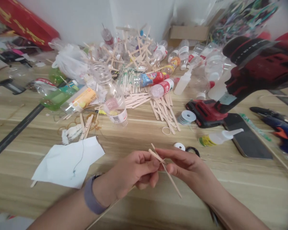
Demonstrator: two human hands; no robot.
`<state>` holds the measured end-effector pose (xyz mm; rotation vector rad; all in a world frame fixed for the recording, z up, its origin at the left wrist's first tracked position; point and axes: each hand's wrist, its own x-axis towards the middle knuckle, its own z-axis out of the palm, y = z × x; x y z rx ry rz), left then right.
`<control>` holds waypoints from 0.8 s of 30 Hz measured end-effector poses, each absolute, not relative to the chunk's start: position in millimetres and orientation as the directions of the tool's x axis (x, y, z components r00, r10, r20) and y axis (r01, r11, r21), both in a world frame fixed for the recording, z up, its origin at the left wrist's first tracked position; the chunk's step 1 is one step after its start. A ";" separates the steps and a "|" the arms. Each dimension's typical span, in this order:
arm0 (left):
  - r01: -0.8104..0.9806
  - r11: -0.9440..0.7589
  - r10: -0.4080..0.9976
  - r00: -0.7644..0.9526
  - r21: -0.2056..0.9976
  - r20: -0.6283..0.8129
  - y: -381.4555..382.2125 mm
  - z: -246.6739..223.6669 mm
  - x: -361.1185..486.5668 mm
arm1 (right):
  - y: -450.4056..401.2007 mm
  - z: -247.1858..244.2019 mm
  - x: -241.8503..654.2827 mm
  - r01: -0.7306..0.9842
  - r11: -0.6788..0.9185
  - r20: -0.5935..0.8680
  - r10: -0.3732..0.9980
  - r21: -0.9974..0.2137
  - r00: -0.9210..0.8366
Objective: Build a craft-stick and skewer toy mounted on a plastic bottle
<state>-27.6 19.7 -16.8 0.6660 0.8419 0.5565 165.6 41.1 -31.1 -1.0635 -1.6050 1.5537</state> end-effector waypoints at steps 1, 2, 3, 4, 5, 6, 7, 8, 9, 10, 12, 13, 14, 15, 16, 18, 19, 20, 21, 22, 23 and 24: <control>-0.180 0.666 0.675 0.559 0.724 -0.482 20.1 -16.6 -27.9 | 41.3 -31.6 165.7 0.101 -0.040 -0.083 0.884 -0.994 -0.460; -0.180 0.665 0.671 0.570 0.725 -0.474 20.5 -16.5 -28.3 | 41.5 -32.0 165.7 0.094 -0.050 -0.088 0.881 -0.994 -0.465; -0.183 0.665 0.667 0.583 0.724 -0.465 21.0 -16.8 -28.7 | 41.8 -32.3 165.7 0.086 -0.061 -0.094 0.879 -0.994 -0.468; -0.187 0.667 0.661 0.596 0.722 -0.456 21.6 -17.4 -29.2 | 41.9 -32.5 165.6 0.084 -0.072 -0.103 0.876 -0.994 -0.471; -0.192 0.668 0.659 0.603 0.719 -0.450 22.1 -18.3 -29.6 | 42.0 -32.7 165.4 0.087 -0.080 -0.111 0.874 -0.993 -0.474; -0.200 0.668 0.661 0.601 0.716 -0.449 22.7 -19.5 -29.9 | 42.0 -32.8 165.3 0.098 -0.092 -0.128 0.870 -0.991 -0.476; -0.210 0.669 0.667 0.592 0.713 -0.452 23.1 -20.7 -30.1 | 41.9 -33.1 165.1 0.110 -0.104 -0.144 0.867 -0.989 -0.476; -0.221 0.670 0.675 0.580 0.709 -0.457 23.5 -21.9 -30.3 | 41.6 -33.5 164.9 0.125 -0.120 -0.165 0.864 -0.985 -0.475; -0.234 0.665 0.686 0.566 0.709 -0.457 23.8 -23.0 -30.4 | 41.2 -34.1 164.8 0.144 -0.138 -0.191 0.861 -0.980 -0.471; -0.245 0.657 0.698 0.555 0.713 -0.453 24.0 -23.7 -30.5 | 40.9 -34.9 164.6 0.162 -0.155 -0.214 0.862 -0.974 -0.459; -0.259 0.647 0.710 0.548 0.717 -0.442 24.2 -24.2 -30.8 | 40.4 -37.2 164.2 0.189 -0.178 -0.244 0.874 -0.966 -0.421; -0.261 0.646 0.709 0.552 0.717 -0.439 24.3 -23.9 -31.0 | 40.2 -38.5 163.7 0.192 -0.186 -0.250 0.880 -0.964 -0.404; -0.262 0.648 0.708 0.554 0.715 -0.438 24.3 -23.4 -31.2 | 40.0 -39.8 163.1 0.184 -0.194 -0.253 0.884 -0.964 -0.393; -0.259 0.652 0.704 0.556 0.712 -0.442 24.3 -22.9 -31.5 | 39.7 -41.0 162.3 0.167 -0.198 -0.249 0.887 -0.966 -0.390; -0.251 0.657 0.698 0.558 0.711 -0.449 24.2 -22.3 -31.7 | 39.4 -41.9 161.4 0.143 -0.195 -0.236 0.892 -0.970 -0.386; -0.234 0.656 0.698 0.548 0.717 -0.460 23.9 -21.4 -32.0 | 38.3 -42.6 159.4 0.108 -0.168 -0.197 0.904 -0.980 -0.378; -0.225 0.658 0.699 0.538 0.719 -0.471 23.7 -20.9 -32.0 | 37.6 -42.3 158.6 0.103 -0.146 -0.175 0.911 -0.984 -0.374; -0.216 0.666 0.694 0.531 0.714 -0.487 23.5 -20.4 -32.0 | 37.0 -41.6 157.9 0.106 -0.121 -0.153 0.914 -0.987 -0.375; -0.208 0.681 0.681 0.531 0.702 -0.504 23.2 -19.7 -32.0 | 36.4 -40.5 157.6 0.110 -0.097 -0.132 0.914 -0.989 -0.383; -0.204 0.698 0.667 0.532 0.686 -0.521 23.1 -18.8 -31.9 | 35.8 -39.4 157.6 0.109 -0.073 -0.110 0.911 -0.991 -0.397; -0.200 0.713 0.654 0.537 0.672 -0.534 23.0 -17.6 -31.8 | 35.4 -38.3 157.9 0.102 -0.050 -0.087 0.907 -0.994 -0.412; -0.195 0.722 0.642 0.544 0.663 -0.539 23.0 -16.4 -31.8 | 35.1 -37.3 158.6 0.088 -0.025 -0.060 0.904 -0.996 -0.423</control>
